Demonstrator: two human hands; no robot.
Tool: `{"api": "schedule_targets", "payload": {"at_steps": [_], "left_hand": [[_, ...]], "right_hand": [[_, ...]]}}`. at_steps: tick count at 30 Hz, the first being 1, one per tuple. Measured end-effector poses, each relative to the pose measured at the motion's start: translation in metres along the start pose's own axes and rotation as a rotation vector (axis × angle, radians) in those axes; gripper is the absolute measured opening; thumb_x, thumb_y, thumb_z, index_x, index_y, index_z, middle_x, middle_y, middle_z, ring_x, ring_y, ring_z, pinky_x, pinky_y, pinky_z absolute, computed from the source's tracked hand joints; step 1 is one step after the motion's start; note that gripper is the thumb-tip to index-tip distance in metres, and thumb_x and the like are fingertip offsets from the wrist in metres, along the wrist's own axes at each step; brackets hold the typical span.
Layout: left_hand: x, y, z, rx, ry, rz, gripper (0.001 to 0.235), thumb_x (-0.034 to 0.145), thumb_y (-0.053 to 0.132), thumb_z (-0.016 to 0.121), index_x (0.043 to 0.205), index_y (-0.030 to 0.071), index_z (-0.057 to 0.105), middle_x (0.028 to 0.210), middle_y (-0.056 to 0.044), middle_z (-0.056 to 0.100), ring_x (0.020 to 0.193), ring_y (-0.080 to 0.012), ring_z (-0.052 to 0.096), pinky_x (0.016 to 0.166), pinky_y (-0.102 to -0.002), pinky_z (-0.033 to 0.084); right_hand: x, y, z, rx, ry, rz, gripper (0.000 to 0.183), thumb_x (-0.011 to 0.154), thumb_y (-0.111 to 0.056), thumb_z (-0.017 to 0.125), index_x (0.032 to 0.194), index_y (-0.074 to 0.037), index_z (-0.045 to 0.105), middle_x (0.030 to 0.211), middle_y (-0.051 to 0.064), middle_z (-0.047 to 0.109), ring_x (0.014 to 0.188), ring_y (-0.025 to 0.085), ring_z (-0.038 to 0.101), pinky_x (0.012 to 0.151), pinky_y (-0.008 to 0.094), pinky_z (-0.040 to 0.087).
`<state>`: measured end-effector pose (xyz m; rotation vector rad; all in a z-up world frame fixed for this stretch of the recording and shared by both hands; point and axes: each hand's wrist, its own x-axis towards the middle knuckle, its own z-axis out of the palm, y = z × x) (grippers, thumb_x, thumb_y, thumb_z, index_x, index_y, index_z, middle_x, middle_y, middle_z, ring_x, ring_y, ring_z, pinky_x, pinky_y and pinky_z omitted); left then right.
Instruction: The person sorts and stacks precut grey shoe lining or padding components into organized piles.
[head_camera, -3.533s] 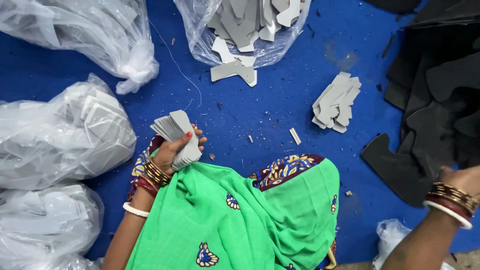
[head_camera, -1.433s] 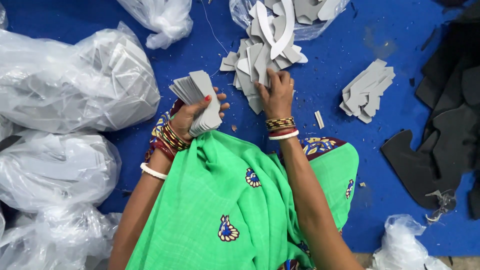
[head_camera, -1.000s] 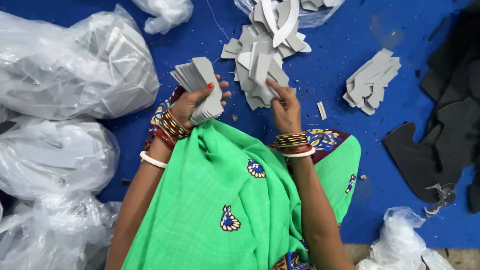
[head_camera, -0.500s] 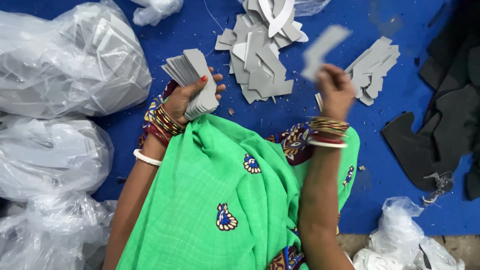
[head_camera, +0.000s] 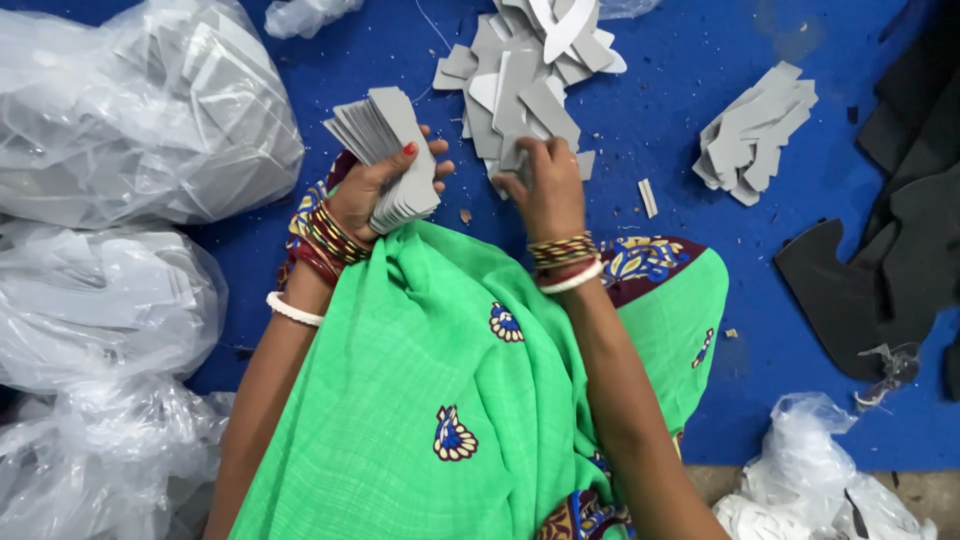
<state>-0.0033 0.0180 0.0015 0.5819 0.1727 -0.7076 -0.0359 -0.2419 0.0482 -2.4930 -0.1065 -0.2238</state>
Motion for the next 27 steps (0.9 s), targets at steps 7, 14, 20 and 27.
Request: {"api": "schedule_targets", "payload": {"at_steps": [7,14,20,27], "left_hand": [[0.003,-0.002,0.000,-0.024,-0.012,-0.049,0.045,0.103,0.017,0.065,0.143,0.005,0.049,0.135,-0.019,0.062,0.118,-0.0302,0.068,0.090,-0.039,0.063],[-0.007,0.003,0.013,0.034,-0.044,-0.084,0.048,0.103,0.020,0.067,0.146,0.005,0.049,0.127,-0.015,0.061,0.119,-0.0311,0.068,0.085,-0.037,0.062],[-0.012,0.004,0.013,0.025,-0.093,0.047,0.050,0.100,0.018,0.070,0.144,0.005,0.050,0.136,-0.013,0.065,0.121,-0.0251,0.067,0.101,-0.041,0.061],[-0.006,0.001,0.009,0.081,-0.091,-0.001,0.045,0.101,0.017,0.070,0.140,0.003,0.053,0.128,-0.015,0.066,0.113,-0.0282,0.069,0.088,-0.044,0.062]], "right_hand": [[-0.007,0.002,-0.006,-0.133,0.097,0.032,0.020,0.091,-0.005,0.076,0.109,-0.006,0.068,0.101,0.014,0.064,0.086,0.033,0.069,0.074,0.042,0.055],[-0.003,-0.079,-0.030,0.347,0.228,-0.204,0.025,0.090,0.005,0.069,0.113,-0.005,0.064,0.117,0.014,0.069,0.110,0.030,0.072,0.090,0.039,0.060],[-0.013,-0.055,0.004,0.234,-0.051,-0.387,0.028,0.084,0.004,0.074,0.106,-0.012,0.071,0.122,0.005,0.073,0.129,0.031,0.063,0.110,0.040,0.049],[0.007,0.024,-0.002,-0.005,0.200,-0.037,0.039,0.090,-0.002,0.071,0.128,-0.004,0.065,0.128,0.016,0.061,0.123,0.038,0.055,0.108,0.047,0.042]]}}
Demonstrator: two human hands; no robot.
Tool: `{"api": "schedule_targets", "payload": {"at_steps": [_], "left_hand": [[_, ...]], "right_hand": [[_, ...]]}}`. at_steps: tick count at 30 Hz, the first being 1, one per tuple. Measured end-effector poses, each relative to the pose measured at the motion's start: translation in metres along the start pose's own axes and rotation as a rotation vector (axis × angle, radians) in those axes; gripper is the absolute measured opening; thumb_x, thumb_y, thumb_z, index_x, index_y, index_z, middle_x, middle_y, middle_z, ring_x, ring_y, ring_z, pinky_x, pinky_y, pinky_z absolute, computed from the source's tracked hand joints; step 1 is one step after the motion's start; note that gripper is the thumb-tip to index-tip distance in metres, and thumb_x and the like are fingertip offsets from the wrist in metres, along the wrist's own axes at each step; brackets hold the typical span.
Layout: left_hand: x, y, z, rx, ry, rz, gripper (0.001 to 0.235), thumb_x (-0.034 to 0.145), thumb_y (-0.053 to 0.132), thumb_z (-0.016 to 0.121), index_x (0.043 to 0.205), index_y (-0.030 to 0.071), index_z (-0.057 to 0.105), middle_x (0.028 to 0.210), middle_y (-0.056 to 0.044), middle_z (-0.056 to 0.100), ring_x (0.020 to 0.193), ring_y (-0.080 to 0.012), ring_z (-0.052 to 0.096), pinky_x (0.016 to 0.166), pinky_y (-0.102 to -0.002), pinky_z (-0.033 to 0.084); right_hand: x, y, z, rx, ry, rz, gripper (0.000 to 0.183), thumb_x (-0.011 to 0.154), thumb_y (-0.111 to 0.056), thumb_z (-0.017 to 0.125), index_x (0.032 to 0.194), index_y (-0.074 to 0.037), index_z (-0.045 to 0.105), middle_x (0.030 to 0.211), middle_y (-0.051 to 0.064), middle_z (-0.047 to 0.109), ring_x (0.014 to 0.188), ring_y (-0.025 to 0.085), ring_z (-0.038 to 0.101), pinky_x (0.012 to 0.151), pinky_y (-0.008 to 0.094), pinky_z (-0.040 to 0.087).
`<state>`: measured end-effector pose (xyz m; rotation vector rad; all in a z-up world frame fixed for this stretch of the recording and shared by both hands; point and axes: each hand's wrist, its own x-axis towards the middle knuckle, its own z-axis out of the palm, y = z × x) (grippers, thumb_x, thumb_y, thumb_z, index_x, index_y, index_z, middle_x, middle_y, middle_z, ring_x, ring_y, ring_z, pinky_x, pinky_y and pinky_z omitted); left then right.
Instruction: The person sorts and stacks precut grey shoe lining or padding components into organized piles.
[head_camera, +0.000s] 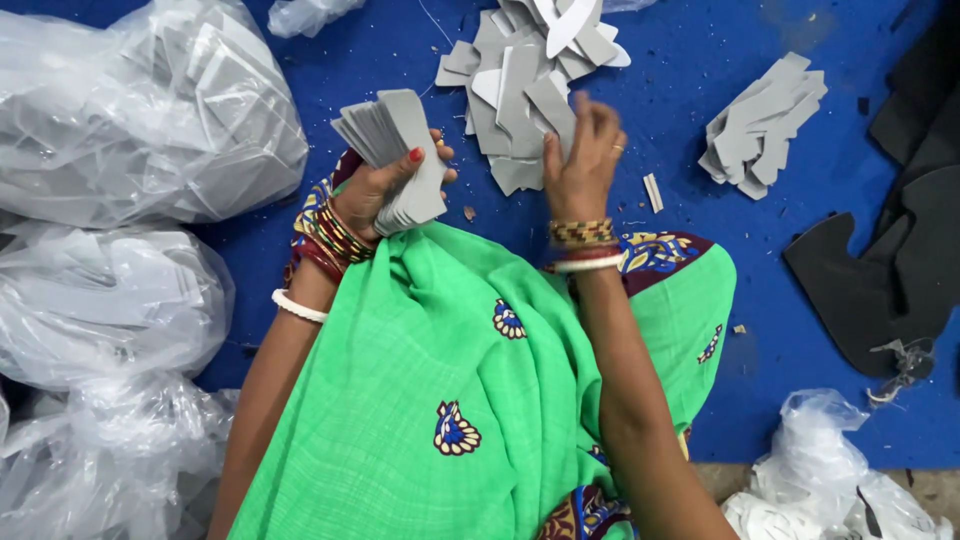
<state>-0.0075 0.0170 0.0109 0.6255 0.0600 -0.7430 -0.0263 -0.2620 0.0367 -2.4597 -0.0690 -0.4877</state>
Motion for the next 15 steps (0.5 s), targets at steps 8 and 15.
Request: {"api": "schedule_targets", "payload": {"at_steps": [8,15], "left_hand": [[-0.002,0.002,0.005,-0.102,0.045,0.000,0.044,0.100,0.019,0.072,0.136,0.003,0.052,0.128,-0.014,0.064,0.118,-0.0311,0.069,0.091,-0.045,0.064],[0.000,0.002,0.004,-0.032,0.045,0.021,0.049,0.099,0.020,0.073,0.139,0.002,0.052,0.133,-0.017,0.064,0.118,-0.0311,0.068,0.091,-0.044,0.063]], "right_hand": [[-0.002,0.031,-0.009,0.119,0.039,0.440,0.022,0.089,-0.020,0.081,0.106,-0.010,0.073,0.110,0.013,0.067,0.105,0.030,0.062,0.095,0.041,0.050],[0.009,-0.013,-0.034,0.074,0.186,0.221,0.012,0.093,-0.014,0.082,0.101,-0.008,0.076,0.104,0.009,0.063,0.083,0.019,0.064,0.068,0.029,0.053]]}}
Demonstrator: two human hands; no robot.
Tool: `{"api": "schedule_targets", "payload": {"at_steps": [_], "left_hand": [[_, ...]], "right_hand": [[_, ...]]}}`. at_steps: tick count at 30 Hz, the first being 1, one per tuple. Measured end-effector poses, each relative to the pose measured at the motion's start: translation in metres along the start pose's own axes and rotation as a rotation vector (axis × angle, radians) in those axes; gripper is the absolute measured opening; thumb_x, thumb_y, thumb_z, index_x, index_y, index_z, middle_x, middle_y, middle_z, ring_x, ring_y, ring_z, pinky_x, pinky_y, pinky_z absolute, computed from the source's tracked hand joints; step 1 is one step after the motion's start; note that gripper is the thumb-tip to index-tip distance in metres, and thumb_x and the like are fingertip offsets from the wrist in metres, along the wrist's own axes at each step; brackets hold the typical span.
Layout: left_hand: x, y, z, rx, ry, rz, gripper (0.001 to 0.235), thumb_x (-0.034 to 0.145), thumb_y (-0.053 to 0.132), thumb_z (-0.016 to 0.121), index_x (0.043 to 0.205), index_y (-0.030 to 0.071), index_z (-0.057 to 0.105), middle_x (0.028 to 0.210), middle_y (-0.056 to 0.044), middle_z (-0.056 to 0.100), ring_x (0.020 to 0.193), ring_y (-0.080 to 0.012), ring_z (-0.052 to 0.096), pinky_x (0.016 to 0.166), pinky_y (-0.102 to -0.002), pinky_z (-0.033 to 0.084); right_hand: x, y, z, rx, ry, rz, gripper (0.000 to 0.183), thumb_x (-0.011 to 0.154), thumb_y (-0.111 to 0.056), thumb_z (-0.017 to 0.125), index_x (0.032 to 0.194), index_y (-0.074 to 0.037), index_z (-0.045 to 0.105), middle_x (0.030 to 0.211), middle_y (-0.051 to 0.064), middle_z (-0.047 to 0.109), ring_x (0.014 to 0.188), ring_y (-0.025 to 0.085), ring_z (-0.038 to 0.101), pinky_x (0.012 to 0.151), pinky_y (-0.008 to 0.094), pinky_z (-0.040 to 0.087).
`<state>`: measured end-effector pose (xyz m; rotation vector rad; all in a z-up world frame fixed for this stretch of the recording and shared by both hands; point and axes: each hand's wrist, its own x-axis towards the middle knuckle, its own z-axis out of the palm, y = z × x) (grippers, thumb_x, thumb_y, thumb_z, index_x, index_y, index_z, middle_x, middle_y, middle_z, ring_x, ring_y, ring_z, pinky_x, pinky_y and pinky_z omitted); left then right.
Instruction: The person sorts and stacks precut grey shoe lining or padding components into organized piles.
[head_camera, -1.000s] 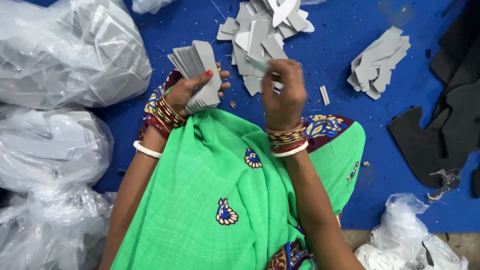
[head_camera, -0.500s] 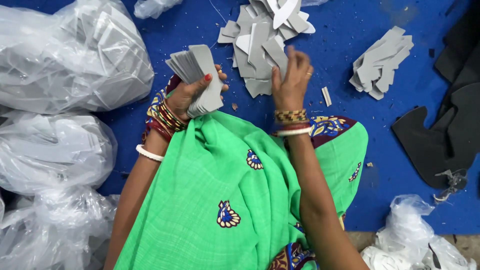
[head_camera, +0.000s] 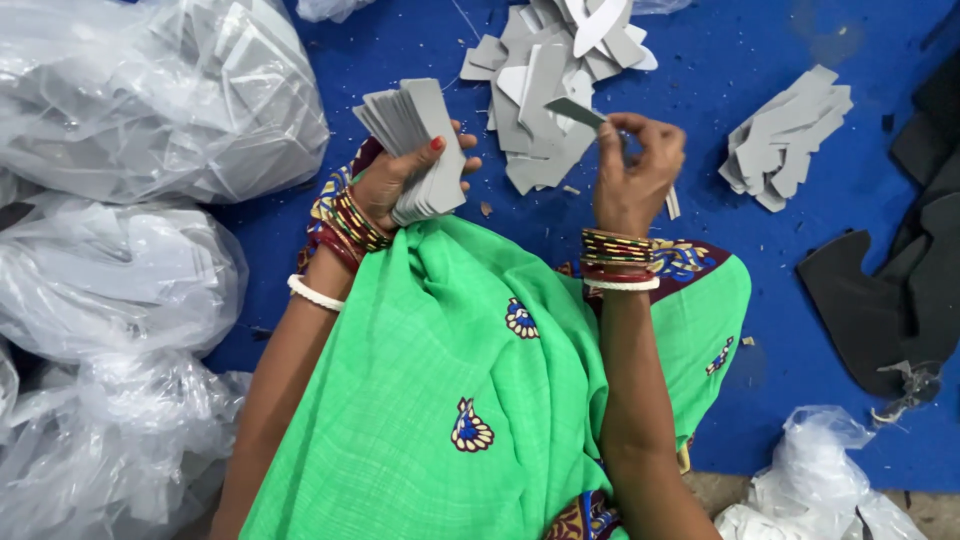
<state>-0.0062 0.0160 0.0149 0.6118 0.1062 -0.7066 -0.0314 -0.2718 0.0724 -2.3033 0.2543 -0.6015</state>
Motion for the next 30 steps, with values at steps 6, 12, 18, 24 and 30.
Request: {"api": "schedule_targets", "payload": {"at_steps": [6,12,18,24,30], "left_hand": [[-0.004,0.003,0.006,0.017,-0.006,-0.026,0.053,0.095,0.024,0.073,0.139,0.005,0.051,0.134,-0.013,0.065,0.118,-0.0268,0.070,0.092,-0.040,0.063],[-0.002,-0.013,-0.021,0.007,0.005,-0.015,0.050,0.099,0.024,0.078,0.136,-0.003,0.058,0.121,-0.014,0.070,0.104,-0.0240,0.070,0.089,-0.039,0.061],[-0.005,0.001,0.006,0.172,0.014,0.016,0.059,0.089,0.027,0.081,0.137,0.004,0.056,0.121,-0.009,0.067,0.109,-0.0200,0.069,0.092,-0.039,0.063],[0.002,-0.006,-0.007,0.070,-0.011,0.036,0.055,0.094,0.021,0.079,0.140,0.001,0.056,0.132,-0.014,0.068,0.117,-0.0230,0.067,0.101,-0.038,0.060],[0.001,-0.003,-0.004,0.113,-0.013,0.121,0.052,0.095,0.014,0.077,0.139,0.004,0.050,0.130,-0.013,0.067,0.122,-0.0290,0.068,0.102,-0.044,0.062]], "right_hand": [[-0.008,-0.024,0.019,0.635,-0.320,0.428,0.019,0.101,-0.016,0.074,0.114,-0.002,0.073,0.094,0.000,0.071,0.079,0.007,0.062,0.068,0.024,0.051],[-0.036,-0.057,0.065,0.708,-0.608,0.460,0.024,0.095,-0.013,0.073,0.116,-0.002,0.074,0.098,0.001,0.077,0.077,0.008,0.070,0.066,0.024,0.060],[-0.039,-0.071,0.062,0.543,-0.495,0.355,0.016,0.096,-0.009,0.076,0.108,0.001,0.077,0.089,0.005,0.076,0.076,0.009,0.069,0.066,0.024,0.057],[-0.053,-0.107,0.036,0.309,-0.364,0.028,0.028,0.092,-0.014,0.081,0.114,-0.003,0.068,0.113,0.010,0.060,0.087,0.017,0.063,0.069,0.029,0.058],[-0.075,-0.098,0.042,0.306,-0.564,0.086,0.053,0.081,-0.030,0.091,0.114,-0.004,0.058,0.108,0.007,0.063,0.086,0.020,0.068,0.074,0.033,0.057]]}}
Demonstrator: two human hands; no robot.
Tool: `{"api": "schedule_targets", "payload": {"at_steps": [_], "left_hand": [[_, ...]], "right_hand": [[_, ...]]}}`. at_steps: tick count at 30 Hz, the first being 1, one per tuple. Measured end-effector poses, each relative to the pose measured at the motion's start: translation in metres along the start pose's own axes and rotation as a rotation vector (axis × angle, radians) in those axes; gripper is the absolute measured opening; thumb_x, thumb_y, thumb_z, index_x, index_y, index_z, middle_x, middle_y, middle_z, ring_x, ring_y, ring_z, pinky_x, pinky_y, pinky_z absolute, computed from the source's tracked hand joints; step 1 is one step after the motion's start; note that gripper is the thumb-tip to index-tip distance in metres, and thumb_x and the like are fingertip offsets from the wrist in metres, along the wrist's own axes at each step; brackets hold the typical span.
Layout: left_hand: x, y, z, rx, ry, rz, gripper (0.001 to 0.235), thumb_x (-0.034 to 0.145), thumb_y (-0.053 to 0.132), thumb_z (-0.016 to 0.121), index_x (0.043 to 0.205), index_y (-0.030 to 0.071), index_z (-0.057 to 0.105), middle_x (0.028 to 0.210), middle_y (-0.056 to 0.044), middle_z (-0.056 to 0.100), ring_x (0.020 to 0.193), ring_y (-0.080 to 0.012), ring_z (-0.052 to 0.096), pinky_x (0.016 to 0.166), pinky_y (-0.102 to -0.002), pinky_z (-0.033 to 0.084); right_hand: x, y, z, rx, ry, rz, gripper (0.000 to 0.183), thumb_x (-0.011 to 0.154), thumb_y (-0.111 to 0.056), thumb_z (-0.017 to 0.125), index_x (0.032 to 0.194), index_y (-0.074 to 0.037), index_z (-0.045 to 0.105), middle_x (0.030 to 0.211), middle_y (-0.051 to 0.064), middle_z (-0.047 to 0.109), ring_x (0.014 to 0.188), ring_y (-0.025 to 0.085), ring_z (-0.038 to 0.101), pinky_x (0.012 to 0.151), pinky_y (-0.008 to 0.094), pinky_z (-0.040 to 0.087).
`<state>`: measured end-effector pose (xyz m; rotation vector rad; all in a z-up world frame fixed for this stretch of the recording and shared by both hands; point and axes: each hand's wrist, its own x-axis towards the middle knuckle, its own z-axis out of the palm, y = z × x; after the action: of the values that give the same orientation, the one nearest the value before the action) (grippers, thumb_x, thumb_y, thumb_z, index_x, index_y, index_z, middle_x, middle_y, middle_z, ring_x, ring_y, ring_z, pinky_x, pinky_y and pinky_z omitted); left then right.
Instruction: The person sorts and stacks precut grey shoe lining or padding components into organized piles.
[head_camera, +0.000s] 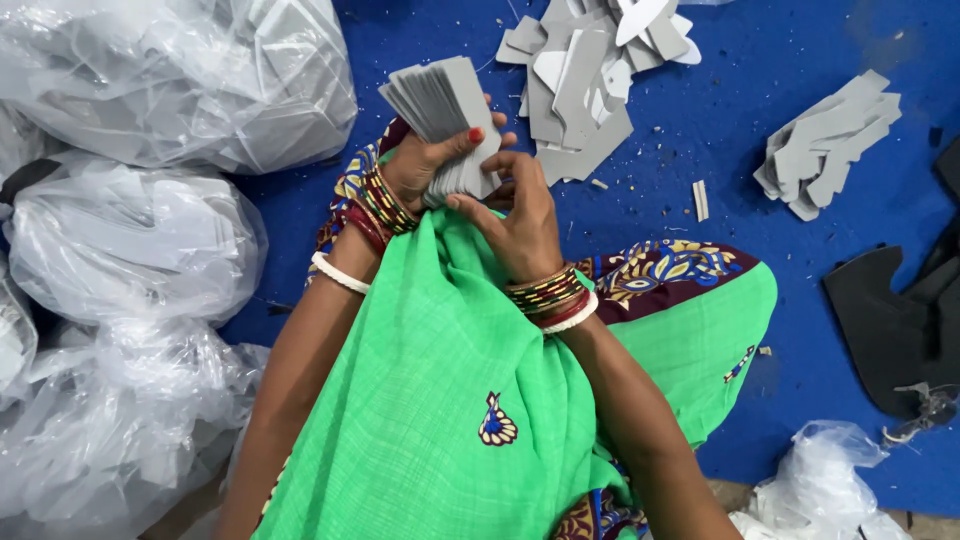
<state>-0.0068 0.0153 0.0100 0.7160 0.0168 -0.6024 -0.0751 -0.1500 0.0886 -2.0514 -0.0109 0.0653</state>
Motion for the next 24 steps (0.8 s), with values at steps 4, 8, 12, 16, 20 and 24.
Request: {"api": "schedule_targets", "payload": {"at_steps": [4,8,12,16,20,24], "left_hand": [[0.000,-0.004,0.001,-0.076,-0.005,0.007,0.052,0.096,0.013,0.076,0.140,0.004,0.051,0.129,-0.013,0.067,0.121,-0.0294,0.069,0.102,-0.043,0.061],[-0.001,0.001,0.002,-0.042,-0.020,0.015,0.048,0.097,0.014,0.077,0.138,0.003,0.054,0.125,-0.014,0.068,0.117,-0.0289,0.071,0.094,-0.041,0.064],[0.000,0.004,0.006,-0.055,0.005,-0.014,0.049,0.095,0.015,0.077,0.136,0.003,0.055,0.122,-0.014,0.069,0.114,-0.0289,0.072,0.090,-0.040,0.065],[0.000,0.006,0.007,-0.072,0.012,-0.012,0.048,0.095,0.014,0.077,0.136,0.003,0.054,0.123,-0.015,0.068,0.115,-0.0286,0.071,0.091,-0.041,0.065],[-0.001,0.005,0.008,-0.056,0.002,-0.017,0.046,0.096,0.014,0.076,0.135,0.002,0.054,0.123,-0.015,0.068,0.115,-0.0288,0.071,0.091,-0.040,0.065],[-0.002,0.009,0.015,-0.112,-0.001,-0.090,0.047,0.094,0.014,0.076,0.134,0.006,0.053,0.122,-0.011,0.067,0.115,-0.0263,0.070,0.090,-0.041,0.066]], "right_hand": [[0.019,0.027,-0.021,0.090,-0.021,0.067,0.041,0.087,-0.028,0.086,0.114,-0.005,0.065,0.110,0.008,0.067,0.093,0.021,0.071,0.076,0.031,0.059],[0.051,0.078,-0.045,-0.032,0.221,0.199,0.031,0.093,-0.027,0.080,0.112,-0.006,0.067,0.108,0.008,0.069,0.088,0.022,0.072,0.074,0.033,0.058],[0.061,0.098,-0.048,-0.413,0.315,-0.067,0.043,0.087,-0.023,0.089,0.116,-0.001,0.067,0.108,0.015,0.061,0.090,0.028,0.064,0.078,0.039,0.054],[0.060,0.106,-0.051,-0.532,0.380,-0.136,0.041,0.079,-0.020,0.091,0.109,-0.002,0.069,0.105,0.013,0.062,0.094,0.031,0.062,0.081,0.041,0.052],[0.063,0.111,-0.068,-0.301,0.405,-0.066,0.037,0.081,-0.019,0.096,0.106,-0.003,0.073,0.102,0.012,0.067,0.088,0.025,0.066,0.078,0.035,0.056],[0.056,0.095,-0.082,0.094,0.367,0.140,0.039,0.082,-0.020,0.090,0.112,-0.004,0.071,0.101,0.006,0.074,0.087,0.017,0.072,0.073,0.028,0.058]]}}
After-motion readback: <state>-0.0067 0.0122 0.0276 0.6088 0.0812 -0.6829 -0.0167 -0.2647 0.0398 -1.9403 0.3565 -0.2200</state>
